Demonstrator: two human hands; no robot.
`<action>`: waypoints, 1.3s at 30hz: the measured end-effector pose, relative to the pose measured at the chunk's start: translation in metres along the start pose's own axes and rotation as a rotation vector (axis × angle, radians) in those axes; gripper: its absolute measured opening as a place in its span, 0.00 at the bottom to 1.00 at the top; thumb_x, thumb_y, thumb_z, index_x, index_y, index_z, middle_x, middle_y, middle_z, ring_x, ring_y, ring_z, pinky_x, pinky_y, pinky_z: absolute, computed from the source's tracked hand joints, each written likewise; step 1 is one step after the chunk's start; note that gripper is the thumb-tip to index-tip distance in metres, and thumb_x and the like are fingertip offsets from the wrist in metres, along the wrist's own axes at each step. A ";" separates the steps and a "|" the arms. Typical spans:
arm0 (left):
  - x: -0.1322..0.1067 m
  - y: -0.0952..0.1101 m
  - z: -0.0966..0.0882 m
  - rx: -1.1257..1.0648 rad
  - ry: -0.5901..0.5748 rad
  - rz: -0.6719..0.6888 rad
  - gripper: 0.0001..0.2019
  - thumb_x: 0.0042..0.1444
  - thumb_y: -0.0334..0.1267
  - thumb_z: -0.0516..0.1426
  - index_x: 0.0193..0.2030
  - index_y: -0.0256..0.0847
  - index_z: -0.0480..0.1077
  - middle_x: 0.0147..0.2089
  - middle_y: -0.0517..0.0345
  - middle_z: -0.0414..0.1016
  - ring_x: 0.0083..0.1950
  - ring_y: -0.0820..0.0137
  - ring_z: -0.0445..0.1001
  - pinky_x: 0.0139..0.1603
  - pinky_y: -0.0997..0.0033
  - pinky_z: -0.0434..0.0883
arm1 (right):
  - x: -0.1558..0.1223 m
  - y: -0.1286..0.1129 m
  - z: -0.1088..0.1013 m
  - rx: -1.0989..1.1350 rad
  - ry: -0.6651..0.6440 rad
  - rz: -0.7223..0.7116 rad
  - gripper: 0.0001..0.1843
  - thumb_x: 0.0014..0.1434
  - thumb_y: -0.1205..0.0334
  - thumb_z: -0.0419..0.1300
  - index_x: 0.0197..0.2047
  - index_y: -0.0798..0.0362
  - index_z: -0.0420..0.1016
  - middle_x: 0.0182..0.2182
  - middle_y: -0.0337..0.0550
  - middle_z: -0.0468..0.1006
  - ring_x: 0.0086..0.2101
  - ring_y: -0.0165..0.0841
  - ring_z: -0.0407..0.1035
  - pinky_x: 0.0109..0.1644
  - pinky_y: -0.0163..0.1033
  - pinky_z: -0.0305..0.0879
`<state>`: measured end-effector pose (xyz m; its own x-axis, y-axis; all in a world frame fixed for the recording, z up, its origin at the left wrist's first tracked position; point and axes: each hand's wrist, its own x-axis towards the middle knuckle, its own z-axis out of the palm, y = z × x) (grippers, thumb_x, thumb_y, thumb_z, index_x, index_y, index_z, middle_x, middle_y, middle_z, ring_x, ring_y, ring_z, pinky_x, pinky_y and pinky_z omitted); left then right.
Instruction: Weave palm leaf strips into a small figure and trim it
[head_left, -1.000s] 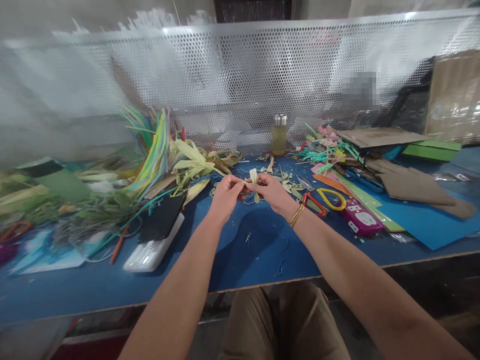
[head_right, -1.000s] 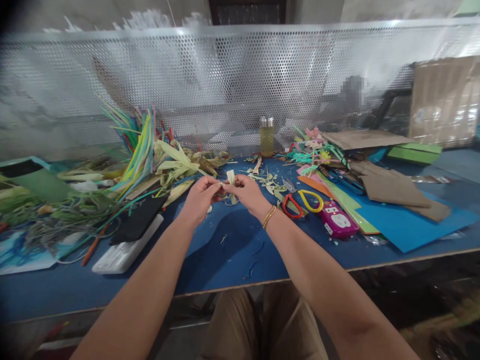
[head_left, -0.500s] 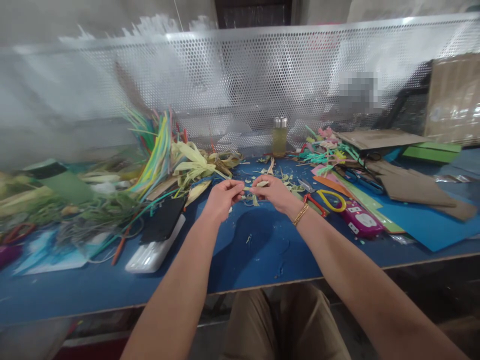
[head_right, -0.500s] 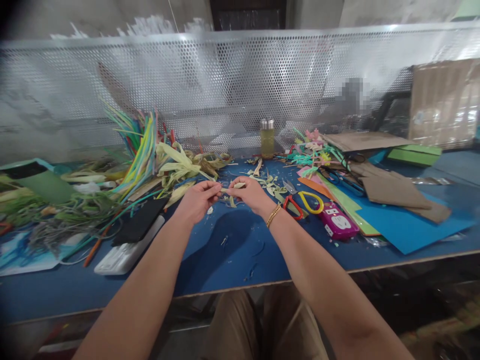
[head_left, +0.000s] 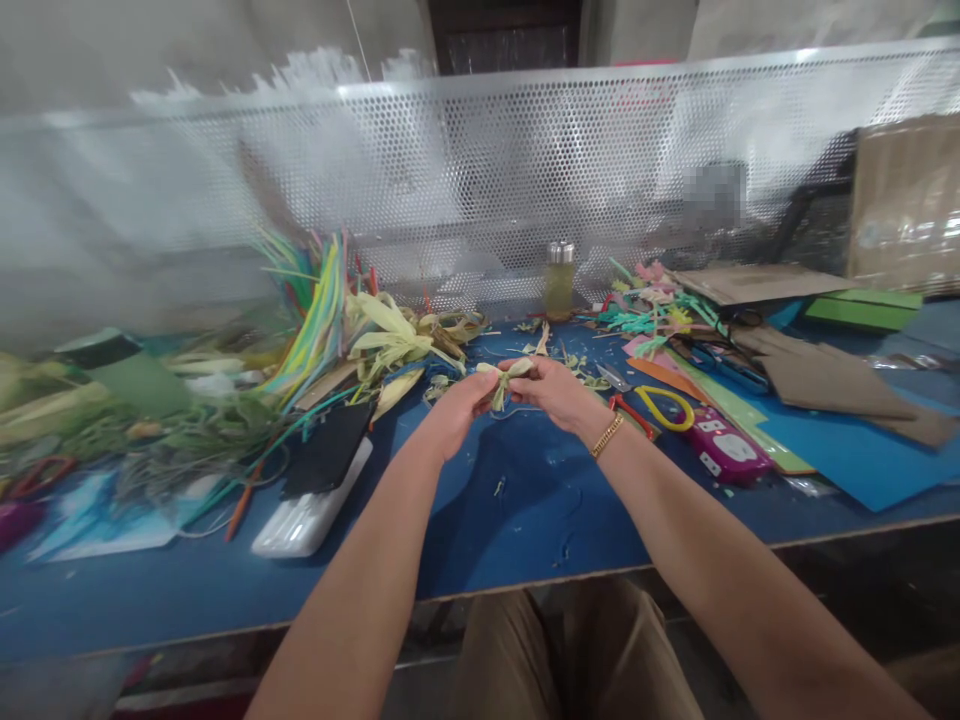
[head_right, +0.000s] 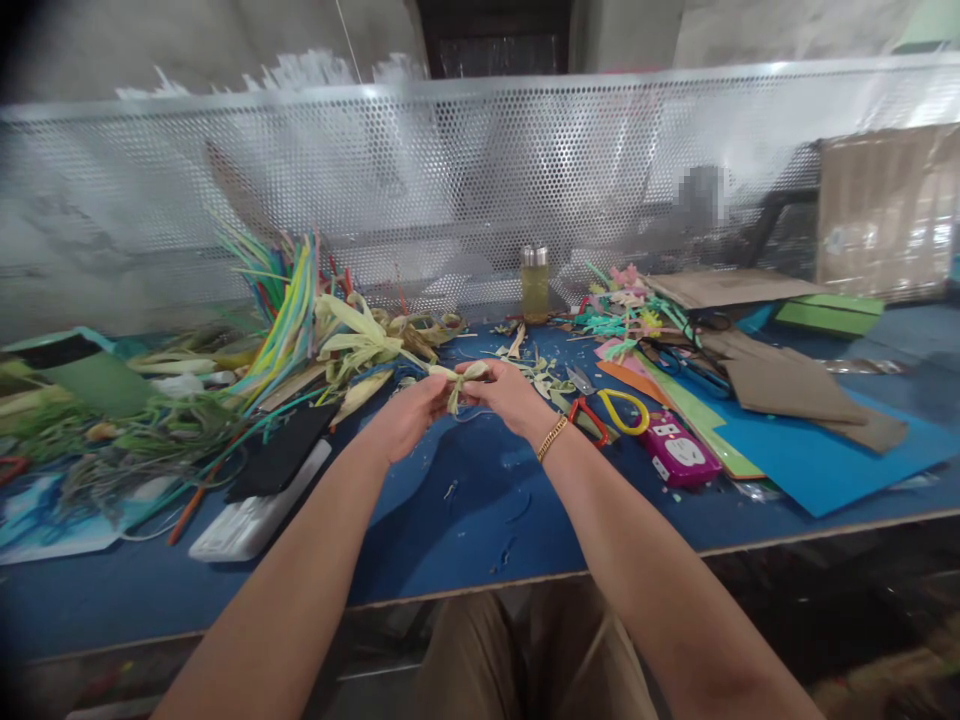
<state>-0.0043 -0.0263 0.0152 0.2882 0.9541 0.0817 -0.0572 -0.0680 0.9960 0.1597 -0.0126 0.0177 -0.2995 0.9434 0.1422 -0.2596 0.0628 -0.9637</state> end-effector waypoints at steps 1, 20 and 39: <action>0.001 -0.001 0.000 0.032 0.030 0.024 0.21 0.49 0.56 0.61 0.41 0.40 0.75 0.41 0.51 0.78 0.45 0.64 0.73 0.45 0.66 0.68 | 0.000 0.000 0.000 -0.031 0.027 -0.022 0.16 0.43 0.67 0.67 0.38 0.53 0.74 0.32 0.38 0.77 0.30 0.26 0.69 0.37 0.35 0.69; 0.005 -0.010 0.004 0.180 0.194 0.021 0.14 0.48 0.50 0.61 0.26 0.39 0.75 0.31 0.54 0.77 0.36 0.66 0.72 0.40 0.68 0.65 | 0.003 0.003 0.001 -0.357 0.063 -0.171 0.08 0.50 0.59 0.62 0.28 0.55 0.72 0.22 0.37 0.73 0.23 0.25 0.60 0.29 0.34 0.57; 0.001 -0.013 0.004 0.350 0.062 -0.026 0.16 0.48 0.51 0.60 0.25 0.38 0.74 0.28 0.56 0.75 0.33 0.66 0.69 0.39 0.67 0.62 | 0.006 0.005 -0.007 -0.780 0.056 -0.444 0.12 0.53 0.55 0.65 0.39 0.50 0.81 0.42 0.45 0.79 0.46 0.35 0.70 0.54 0.42 0.62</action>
<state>0.0002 -0.0258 0.0024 0.2264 0.9719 0.0647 0.2834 -0.1292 0.9503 0.1632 -0.0040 0.0120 -0.2694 0.7928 0.5467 0.3630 0.6094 -0.7049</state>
